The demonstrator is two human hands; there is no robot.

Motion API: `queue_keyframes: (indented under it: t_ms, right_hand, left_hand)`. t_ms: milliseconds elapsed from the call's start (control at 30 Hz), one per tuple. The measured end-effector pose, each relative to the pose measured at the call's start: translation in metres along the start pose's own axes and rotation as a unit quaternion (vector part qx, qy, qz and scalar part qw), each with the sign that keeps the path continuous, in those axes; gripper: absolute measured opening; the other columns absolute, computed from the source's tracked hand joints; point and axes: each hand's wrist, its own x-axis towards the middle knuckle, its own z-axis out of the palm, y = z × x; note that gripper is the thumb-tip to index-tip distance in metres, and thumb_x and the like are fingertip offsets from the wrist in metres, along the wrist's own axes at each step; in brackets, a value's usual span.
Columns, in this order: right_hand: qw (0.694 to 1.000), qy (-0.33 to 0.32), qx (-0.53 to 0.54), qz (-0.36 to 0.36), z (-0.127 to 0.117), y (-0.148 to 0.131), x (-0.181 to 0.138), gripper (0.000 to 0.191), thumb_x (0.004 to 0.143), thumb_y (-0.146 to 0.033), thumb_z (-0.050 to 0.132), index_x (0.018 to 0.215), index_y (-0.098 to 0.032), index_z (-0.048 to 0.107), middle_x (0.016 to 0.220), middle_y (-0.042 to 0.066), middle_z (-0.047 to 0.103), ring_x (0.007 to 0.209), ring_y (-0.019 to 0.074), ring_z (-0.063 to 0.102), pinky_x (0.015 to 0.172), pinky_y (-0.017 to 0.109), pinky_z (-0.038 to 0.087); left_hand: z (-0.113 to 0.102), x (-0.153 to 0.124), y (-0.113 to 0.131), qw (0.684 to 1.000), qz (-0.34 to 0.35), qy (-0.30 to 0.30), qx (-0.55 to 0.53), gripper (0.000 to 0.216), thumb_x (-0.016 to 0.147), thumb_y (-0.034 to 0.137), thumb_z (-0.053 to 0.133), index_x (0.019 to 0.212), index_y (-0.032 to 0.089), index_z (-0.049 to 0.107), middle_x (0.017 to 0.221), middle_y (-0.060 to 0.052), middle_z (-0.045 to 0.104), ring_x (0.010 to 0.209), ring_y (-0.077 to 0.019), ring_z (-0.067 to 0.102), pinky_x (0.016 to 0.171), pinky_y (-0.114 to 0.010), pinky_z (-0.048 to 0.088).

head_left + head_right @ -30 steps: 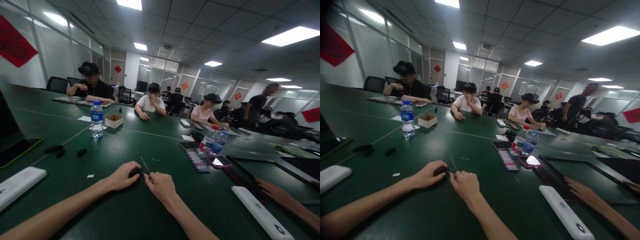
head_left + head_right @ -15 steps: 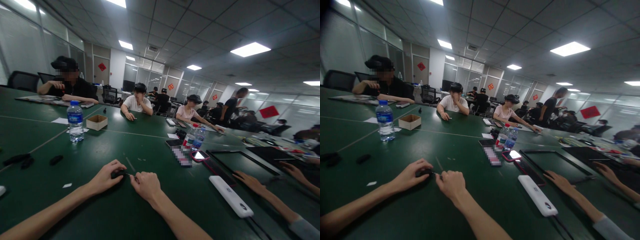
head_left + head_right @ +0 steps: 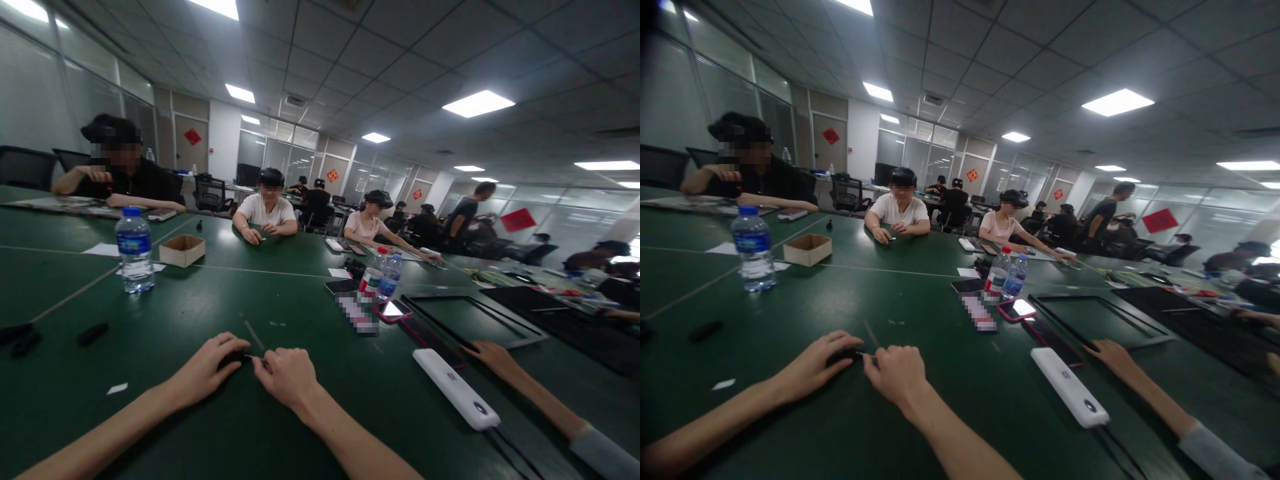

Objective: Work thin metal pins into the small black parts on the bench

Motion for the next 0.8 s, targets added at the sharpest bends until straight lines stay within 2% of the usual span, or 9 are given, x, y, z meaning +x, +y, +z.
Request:
queue_keyframes:
  t_ms: [67, 200, 433, 633, 800]
  right_hand:
    - [1.000, -0.006, 0.003, 0.001, -0.001, 0.002, 0.001, 0.052, 0.095, -0.051, 0.028, 0.083, -0.023, 0.070, 0.078, 0.004, 0.072, 0.062, 0.0156, 0.064, 0.058, 0.024, 0.042]
    - [1.000, -0.015, 0.005, 0.020, -0.003, 0.006, 0.004, 0.055, 0.096, -0.052, 0.027, 0.081, -0.021, 0.070, 0.076, 0.006, 0.071, 0.062, 0.0150, 0.064, 0.057, 0.024, 0.040]
    - [0.999, -0.012, 0.031, -0.022, -0.004, 0.003, 0.006, 0.052, 0.097, -0.046, 0.029, 0.080, -0.018, 0.069, 0.076, 0.006, 0.070, 0.055, 0.0108, 0.060, 0.050, 0.020, 0.034]
    - [0.999, -0.008, 0.036, -0.020, -0.005, 0.005, 0.006, 0.051, 0.097, -0.044, 0.029, 0.079, -0.017, 0.069, 0.074, 0.006, 0.068, 0.053, 0.0101, 0.058, 0.049, 0.021, 0.035]
    - [0.999, -0.008, 0.037, -0.019, -0.004, 0.005, 0.006, 0.050, 0.097, -0.044, 0.030, 0.079, -0.018, 0.069, 0.074, 0.006, 0.068, 0.052, 0.0097, 0.058, 0.050, 0.021, 0.035]
  left_hand:
    - [0.001, 0.000, -0.002, 1.000, 0.001, 0.003, 0.009, 0.033, 0.092, 0.028, 0.046, 0.124, 0.025, 0.053, 0.114, -0.008, 0.055, 0.103, -0.0205, 0.054, 0.092, -0.037, 0.045]
    - [-0.001, 0.001, 0.001, 1.000, -0.005, 0.017, 0.006, 0.030, 0.096, 0.027, 0.038, 0.121, 0.021, 0.052, 0.112, -0.009, 0.053, 0.098, -0.0188, 0.055, 0.091, -0.036, 0.047]
    - [-0.006, 0.001, 0.009, 1.000, 0.001, 0.000, 0.001, 0.035, 0.098, 0.033, 0.036, 0.130, 0.022, 0.043, 0.115, -0.008, 0.059, 0.103, -0.0196, 0.058, 0.093, -0.037, 0.047]
    - [-0.005, 0.001, 0.004, 1.000, -0.005, -0.006, 0.016, 0.034, 0.097, 0.032, 0.036, 0.128, 0.022, 0.048, 0.112, -0.007, 0.062, 0.102, -0.0200, 0.058, 0.091, -0.036, 0.047]
    - [-0.009, 0.003, 0.011, 0.999, -0.014, -0.014, 0.026, 0.032, 0.097, 0.034, 0.035, 0.121, 0.021, 0.051, 0.111, -0.007, 0.062, 0.099, -0.0198, 0.059, 0.089, -0.034, 0.046]
